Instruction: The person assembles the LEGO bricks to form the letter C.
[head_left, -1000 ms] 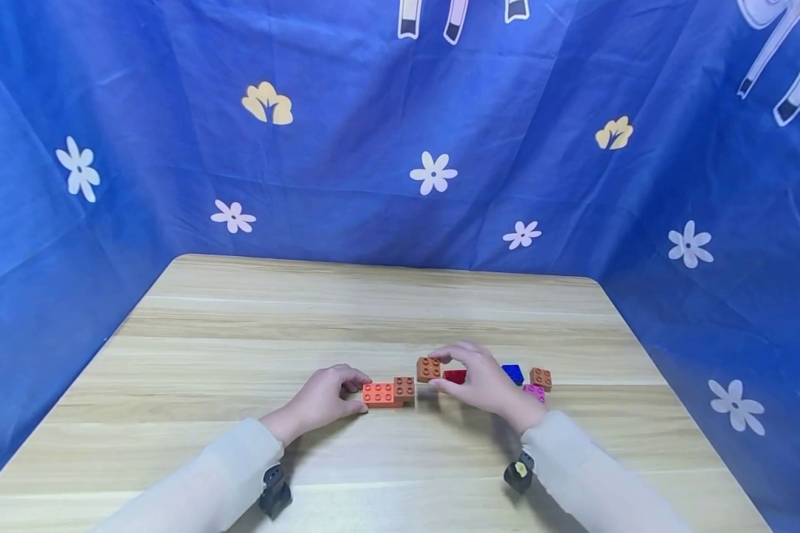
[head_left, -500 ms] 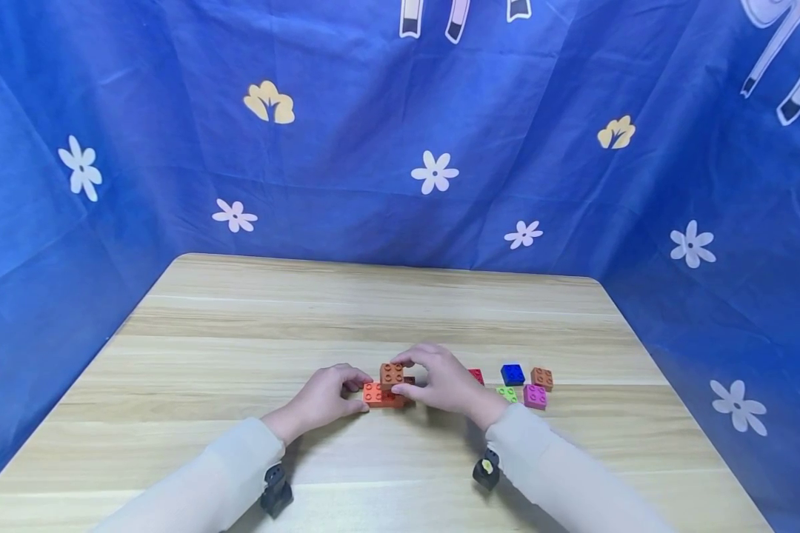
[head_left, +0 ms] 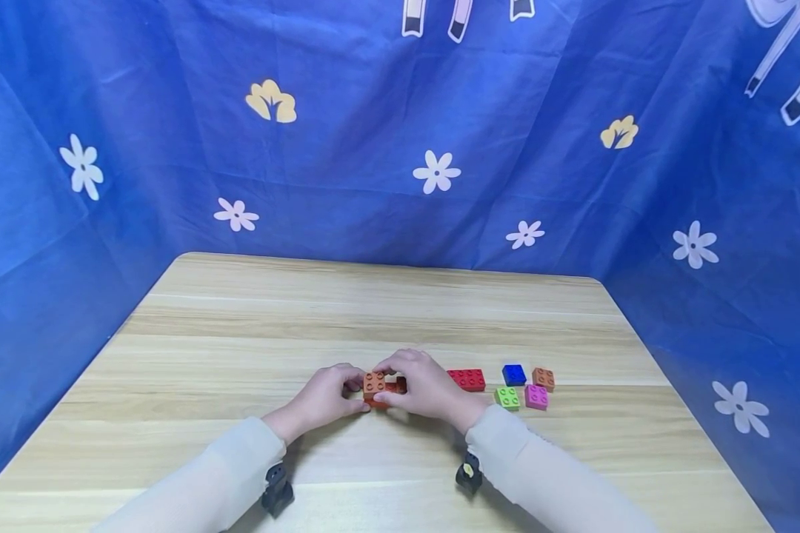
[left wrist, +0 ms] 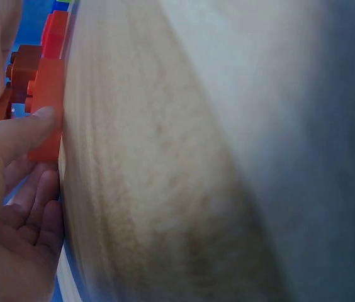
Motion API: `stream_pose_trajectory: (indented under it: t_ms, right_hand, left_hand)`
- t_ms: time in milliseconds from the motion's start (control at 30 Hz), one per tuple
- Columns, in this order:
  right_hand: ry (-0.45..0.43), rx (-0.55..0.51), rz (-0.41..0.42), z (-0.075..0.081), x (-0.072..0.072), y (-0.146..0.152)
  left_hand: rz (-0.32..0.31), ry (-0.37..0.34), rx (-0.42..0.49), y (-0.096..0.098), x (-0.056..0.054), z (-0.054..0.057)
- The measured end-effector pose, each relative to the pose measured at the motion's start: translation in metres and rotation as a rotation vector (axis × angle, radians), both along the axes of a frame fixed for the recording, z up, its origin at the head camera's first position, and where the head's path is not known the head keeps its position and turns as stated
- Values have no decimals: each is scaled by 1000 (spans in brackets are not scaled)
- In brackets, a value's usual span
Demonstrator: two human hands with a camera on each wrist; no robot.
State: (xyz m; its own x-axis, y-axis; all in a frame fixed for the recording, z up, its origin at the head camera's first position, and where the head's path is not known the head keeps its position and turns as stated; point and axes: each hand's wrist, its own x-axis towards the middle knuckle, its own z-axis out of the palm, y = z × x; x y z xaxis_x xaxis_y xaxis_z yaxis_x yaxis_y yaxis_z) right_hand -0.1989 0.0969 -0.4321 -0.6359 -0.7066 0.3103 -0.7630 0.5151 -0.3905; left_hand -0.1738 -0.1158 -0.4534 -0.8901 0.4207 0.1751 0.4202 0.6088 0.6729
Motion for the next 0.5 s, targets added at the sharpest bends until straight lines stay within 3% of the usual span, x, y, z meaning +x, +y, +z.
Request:
stream_pose_trajectory:
  t_ms: [500]
  right_hand:
    - [2,56,-46,-3,3,-12]
  left_hand:
    - [-6,1,10,0,0,3]
